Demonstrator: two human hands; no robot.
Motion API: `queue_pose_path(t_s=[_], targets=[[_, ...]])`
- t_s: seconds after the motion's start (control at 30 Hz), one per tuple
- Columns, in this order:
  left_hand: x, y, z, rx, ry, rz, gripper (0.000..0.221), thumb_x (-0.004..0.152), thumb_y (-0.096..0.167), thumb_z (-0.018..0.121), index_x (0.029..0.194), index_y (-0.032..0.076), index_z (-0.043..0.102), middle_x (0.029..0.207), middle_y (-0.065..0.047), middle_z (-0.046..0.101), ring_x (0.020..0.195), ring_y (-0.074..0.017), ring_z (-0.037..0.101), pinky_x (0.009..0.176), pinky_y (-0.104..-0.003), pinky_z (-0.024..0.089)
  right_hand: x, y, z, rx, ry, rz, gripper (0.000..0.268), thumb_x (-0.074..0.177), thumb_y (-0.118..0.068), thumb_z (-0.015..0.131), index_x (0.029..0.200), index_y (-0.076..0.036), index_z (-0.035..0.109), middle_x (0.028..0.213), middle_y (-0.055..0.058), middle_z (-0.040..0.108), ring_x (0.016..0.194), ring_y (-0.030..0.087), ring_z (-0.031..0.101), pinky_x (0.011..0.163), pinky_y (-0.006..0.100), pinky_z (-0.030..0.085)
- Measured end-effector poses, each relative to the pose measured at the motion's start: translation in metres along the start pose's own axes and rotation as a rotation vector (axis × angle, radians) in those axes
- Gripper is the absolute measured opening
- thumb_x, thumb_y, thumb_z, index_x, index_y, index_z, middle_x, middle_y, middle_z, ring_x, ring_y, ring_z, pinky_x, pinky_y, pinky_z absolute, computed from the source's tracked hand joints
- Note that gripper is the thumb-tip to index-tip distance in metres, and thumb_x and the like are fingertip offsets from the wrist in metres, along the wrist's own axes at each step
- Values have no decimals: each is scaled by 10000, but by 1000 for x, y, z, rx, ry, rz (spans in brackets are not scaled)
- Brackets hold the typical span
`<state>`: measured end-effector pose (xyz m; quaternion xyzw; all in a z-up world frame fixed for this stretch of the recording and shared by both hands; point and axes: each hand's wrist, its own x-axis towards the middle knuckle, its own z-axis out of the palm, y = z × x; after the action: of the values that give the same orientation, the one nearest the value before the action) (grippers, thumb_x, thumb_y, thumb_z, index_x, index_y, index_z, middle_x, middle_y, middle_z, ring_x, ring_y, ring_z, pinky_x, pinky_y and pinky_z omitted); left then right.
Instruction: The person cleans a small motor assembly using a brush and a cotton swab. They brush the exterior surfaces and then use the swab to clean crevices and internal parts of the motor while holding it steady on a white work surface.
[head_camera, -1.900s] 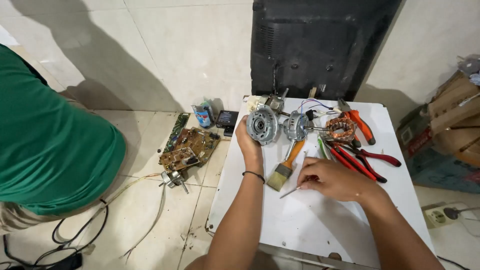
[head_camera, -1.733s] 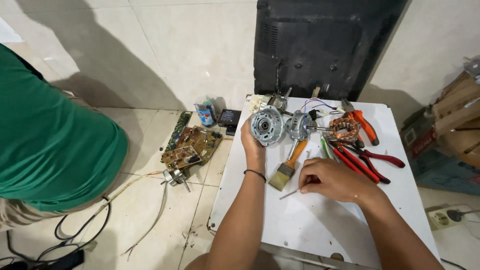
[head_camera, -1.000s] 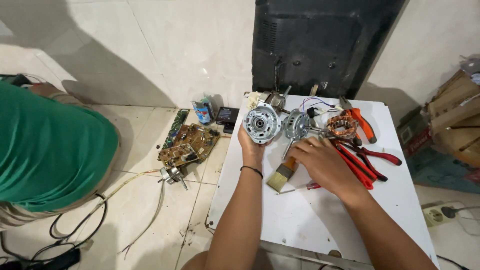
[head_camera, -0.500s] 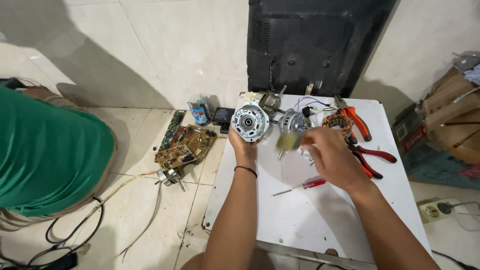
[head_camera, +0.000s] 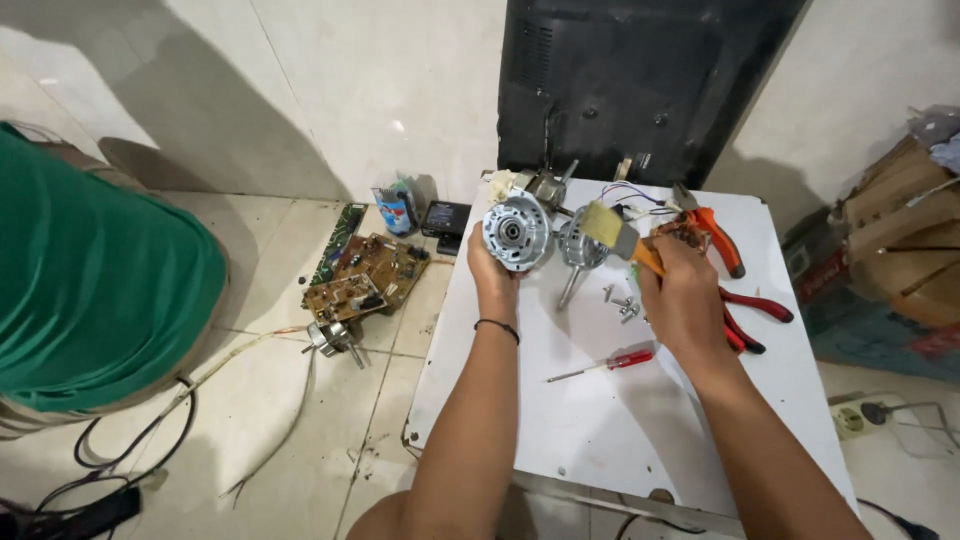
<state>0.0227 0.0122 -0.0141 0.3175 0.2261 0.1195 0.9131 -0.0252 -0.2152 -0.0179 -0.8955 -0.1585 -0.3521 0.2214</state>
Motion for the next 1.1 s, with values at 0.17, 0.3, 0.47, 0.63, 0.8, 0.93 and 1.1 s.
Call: queue_pose_path(t_s=[0.17,0.3,0.47,0.63,0.8,0.93,1.1], targets=[[30,-28,-9,-4,-73,57,138,760,230,635,659,137,616,536,-63,521,422,-148,485,337,-264,357,8,-3,-2,11,33,44,255,929,-65,761,1167,-1,693,942,193,674,889,365,711,703,414,612],[17,-24,-4,3,-170,103,117,775,219,661,696,135,676,620,-26,570,590,-122,536,549,-250,451,11,-25,-33,243,-28,55,399,943,20,560,1336,82,536,1040,255,535,948,459,643,685,476,611],[2,-14,-5,55,-188,186,177,824,246,633,701,121,655,642,-23,546,641,-127,516,606,-261,461,5,-25,-56,250,-63,-131,343,1034,-101,594,1366,-49,661,1085,143,632,1047,369,684,832,434,593],[-32,5,9,100,-151,241,183,830,229,613,701,105,653,648,-9,512,650,-134,489,651,-278,467,0,-19,-45,160,20,-263,281,995,-100,698,1253,-174,783,1066,42,723,1041,263,718,895,357,588],[-63,25,16,276,-238,507,193,867,233,545,707,138,598,680,12,477,687,-125,472,662,-229,424,-4,-34,-45,-88,84,-372,259,988,-81,660,1193,-172,789,1000,32,666,858,202,687,773,324,584],[-40,13,4,405,-295,595,244,891,227,526,700,114,627,684,13,483,695,-124,473,663,-242,440,-3,-55,-57,-298,63,-465,244,970,-113,616,1107,-205,796,901,0,620,672,139,635,643,290,550],[-36,15,3,322,-312,549,219,850,270,573,706,121,644,690,36,506,711,-108,473,686,-223,444,13,-67,-73,688,-342,107,225,991,-162,626,1121,-114,803,798,111,747,694,157,685,592,312,530]])
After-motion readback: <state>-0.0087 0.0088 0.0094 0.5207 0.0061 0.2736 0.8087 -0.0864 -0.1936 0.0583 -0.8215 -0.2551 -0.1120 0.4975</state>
